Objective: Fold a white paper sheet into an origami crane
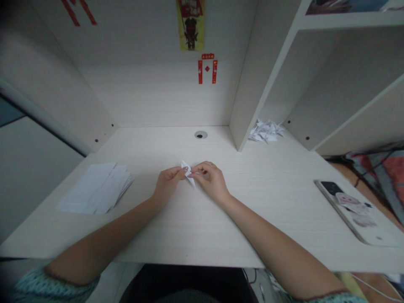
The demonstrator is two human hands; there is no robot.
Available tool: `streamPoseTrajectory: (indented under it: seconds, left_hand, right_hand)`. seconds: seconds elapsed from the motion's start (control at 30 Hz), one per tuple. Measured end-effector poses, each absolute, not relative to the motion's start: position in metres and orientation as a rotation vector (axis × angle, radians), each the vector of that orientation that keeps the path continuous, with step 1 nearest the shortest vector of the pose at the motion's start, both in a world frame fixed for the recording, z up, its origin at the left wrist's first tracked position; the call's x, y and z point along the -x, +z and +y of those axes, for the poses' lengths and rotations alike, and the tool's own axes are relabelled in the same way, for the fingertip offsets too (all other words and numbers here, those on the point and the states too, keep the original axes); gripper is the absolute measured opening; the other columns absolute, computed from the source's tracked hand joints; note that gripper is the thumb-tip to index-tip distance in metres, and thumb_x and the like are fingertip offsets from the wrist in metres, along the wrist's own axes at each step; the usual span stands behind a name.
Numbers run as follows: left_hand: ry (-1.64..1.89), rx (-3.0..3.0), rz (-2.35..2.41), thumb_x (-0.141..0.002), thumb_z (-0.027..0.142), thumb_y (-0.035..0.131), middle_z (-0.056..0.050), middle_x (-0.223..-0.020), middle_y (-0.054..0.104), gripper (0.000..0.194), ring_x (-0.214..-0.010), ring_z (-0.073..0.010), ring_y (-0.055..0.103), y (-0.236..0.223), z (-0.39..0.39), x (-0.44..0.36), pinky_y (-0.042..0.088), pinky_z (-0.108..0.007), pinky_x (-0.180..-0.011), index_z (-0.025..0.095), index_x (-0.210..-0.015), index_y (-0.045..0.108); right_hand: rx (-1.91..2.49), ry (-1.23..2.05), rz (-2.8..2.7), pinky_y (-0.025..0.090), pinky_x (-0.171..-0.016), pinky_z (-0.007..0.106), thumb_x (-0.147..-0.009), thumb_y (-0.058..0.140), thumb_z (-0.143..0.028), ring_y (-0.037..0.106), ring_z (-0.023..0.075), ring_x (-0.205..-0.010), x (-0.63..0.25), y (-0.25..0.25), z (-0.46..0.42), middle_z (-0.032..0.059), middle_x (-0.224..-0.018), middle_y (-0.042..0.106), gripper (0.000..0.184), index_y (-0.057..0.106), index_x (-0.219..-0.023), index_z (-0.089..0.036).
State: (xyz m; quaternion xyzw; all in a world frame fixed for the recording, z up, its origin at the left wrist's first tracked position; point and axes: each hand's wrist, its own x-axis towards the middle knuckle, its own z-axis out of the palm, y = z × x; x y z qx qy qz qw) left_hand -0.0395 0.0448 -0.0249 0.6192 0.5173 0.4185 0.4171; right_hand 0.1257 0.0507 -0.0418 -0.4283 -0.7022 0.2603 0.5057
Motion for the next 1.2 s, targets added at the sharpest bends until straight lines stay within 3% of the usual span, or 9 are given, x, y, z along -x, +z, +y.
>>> streamPoseTrajectory:
  seconds: [0.43, 0.7, 0.83, 1.07, 1.2]
  left_hand:
    - [1.044, -1.642, 1.295, -0.08, 0.05, 0.05, 0.003, -0.056, 0.047, 0.039, -0.058, -0.0115, 0.043, -0.021, 0.043, 0.041, 0.03, -0.022, -0.055, 0.016, -0.064, 0.059]
    - [1.134, -1.534, 1.256, -0.08, 0.05, 0.051, 0.0, -0.065, 0.055, 0.038, -0.067, -0.0144, 0.051, -0.028, 0.046, 0.041, 0.04, -0.023, -0.063, 0.016, -0.069, 0.063]
    - [1.162, -1.573, 1.267, -0.08, 0.047, 0.054, -0.002, -0.076, 0.058, 0.034, -0.075, -0.0154, 0.054, -0.025, 0.046, 0.04, 0.041, -0.023, -0.064, 0.017, -0.069, 0.065]
    - [1.121, -1.631, 1.293, -0.08, 0.045, 0.054, 0.001, -0.061, 0.051, 0.038, -0.066, -0.013, 0.05, -0.022, 0.046, 0.039, 0.038, -0.024, -0.066, 0.017, -0.054, 0.054]
    - [1.103, -1.635, 1.288, -0.079, 0.047, 0.054, 0.002, -0.059, 0.047, 0.041, -0.063, -0.0124, 0.047, -0.024, 0.047, 0.04, 0.036, -0.024, -0.063, 0.017, -0.052, 0.049]
  right_hand:
    - [1.092, 0.522, -1.838, 0.042, -0.07, 0.03, -0.084, 0.057, -0.028, 0.056, 0.0181, -0.077, -0.128, -0.034, 0.046, 0.0027, -0.077, 0.062, 0.01, 0.061, -0.079, -0.021]
    - [1.03, 0.999, -1.504, 0.044, -0.068, 0.027, -0.085, 0.052, -0.041, 0.057, 0.0155, -0.074, -0.122, -0.048, 0.055, 0.0027, -0.078, 0.064, 0.025, 0.063, -0.081, -0.018]
    - [1.044, 1.087, -1.494, 0.043, -0.069, 0.028, -0.076, 0.063, -0.041, 0.057, 0.0158, -0.071, -0.122, -0.047, 0.055, 0.0035, -0.075, 0.067, 0.025, 0.069, -0.075, -0.017]
    - [1.138, 1.044, -1.48, 0.037, -0.055, 0.025, -0.075, 0.062, -0.044, 0.05, 0.0128, -0.058, -0.121, -0.043, 0.05, 0.0017, -0.063, 0.062, 0.03, 0.068, -0.07, -0.015]
    - [1.16, 0.961, -1.531, 0.035, -0.055, 0.024, -0.077, 0.06, -0.042, 0.047, 0.012, -0.057, -0.121, -0.042, 0.049, 0.0009, -0.061, 0.059, 0.03, 0.066, -0.068, -0.014]
